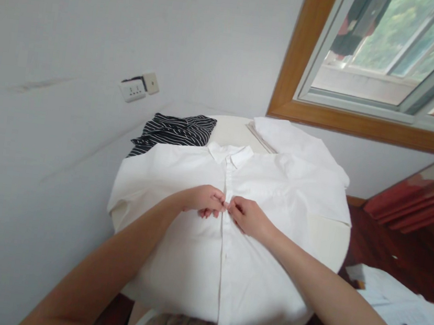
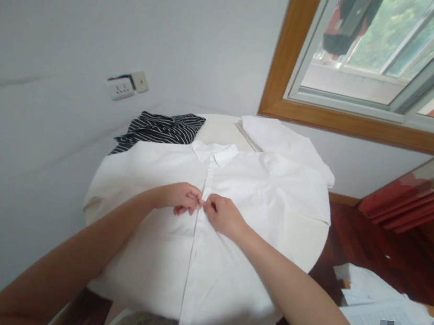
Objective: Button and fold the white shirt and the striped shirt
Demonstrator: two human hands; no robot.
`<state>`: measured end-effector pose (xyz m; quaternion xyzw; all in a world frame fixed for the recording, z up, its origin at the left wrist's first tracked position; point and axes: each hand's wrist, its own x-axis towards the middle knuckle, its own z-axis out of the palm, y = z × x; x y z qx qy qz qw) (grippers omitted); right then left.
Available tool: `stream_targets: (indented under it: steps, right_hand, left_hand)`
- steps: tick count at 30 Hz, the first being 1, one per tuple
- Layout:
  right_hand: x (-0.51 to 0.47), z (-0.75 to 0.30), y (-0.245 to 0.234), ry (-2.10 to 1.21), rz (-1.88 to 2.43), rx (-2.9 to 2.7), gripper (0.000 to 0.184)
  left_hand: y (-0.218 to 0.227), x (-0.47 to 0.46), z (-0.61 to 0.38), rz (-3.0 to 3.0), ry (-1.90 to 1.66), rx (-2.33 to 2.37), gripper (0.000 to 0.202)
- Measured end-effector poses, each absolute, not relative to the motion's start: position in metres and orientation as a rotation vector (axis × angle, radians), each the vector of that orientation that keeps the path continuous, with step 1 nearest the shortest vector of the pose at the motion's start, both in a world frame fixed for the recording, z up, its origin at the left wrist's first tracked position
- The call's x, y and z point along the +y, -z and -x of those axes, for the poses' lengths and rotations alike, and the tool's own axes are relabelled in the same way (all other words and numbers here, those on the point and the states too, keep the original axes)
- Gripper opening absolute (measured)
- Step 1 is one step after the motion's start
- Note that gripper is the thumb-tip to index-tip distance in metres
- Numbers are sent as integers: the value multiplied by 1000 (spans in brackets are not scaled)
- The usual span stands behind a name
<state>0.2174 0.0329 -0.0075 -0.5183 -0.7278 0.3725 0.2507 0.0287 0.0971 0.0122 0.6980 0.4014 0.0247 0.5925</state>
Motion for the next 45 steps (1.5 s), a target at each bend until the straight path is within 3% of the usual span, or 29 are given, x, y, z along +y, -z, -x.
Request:
stream_targets:
  steps: [5, 8, 12, 14, 16, 21, 31, 37, 40, 45]
  right_hand:
    - [33, -219, 9, -973, 1397, -2047, 20]
    - [49, -233, 0, -985, 1423, -2049, 19]
    - [100, -265, -27, -377, 1591, -2160, 22]
    - [131, -279, -37, -54, 1804, -2143, 27]
    - [158, -289, -38, 64, 2012, -2136, 32]
    - [197, -298, -22, -11, 2261, -2095, 34]
    - [202, -296, -9, 53, 2268, -1949, 31]
    - [192, -295, -11, 14, 2069, -1759, 23]
    - [188, -299, -14, -9, 1860, -1629, 16]
    - [176, -304, -29, 146, 1494, -1450, 10]
  left_hand:
    - [-14, 96, -27, -1663, -46, 940, 31]
    - [-23, 107, -21, -1803, -251, 1093, 31]
    - [-40, 141, -8, -2377, -596, 1584, 28]
    - [-47, 161, -2, -2632, -513, 1873, 27]
    - [-50, 176, 3, -2687, -305, 2090, 28]
    - [-46, 196, 13, -2539, 50, 2204, 30]
    - [-31, 207, 28, -2440, -68, 2321, 39]
    - [-26, 210, 32, -2385, -79, 2250, 26]
    - [-30, 202, 31, -2344, -276, 2284, 23]
    - [-53, 176, 32, -2013, -931, 2030, 22]
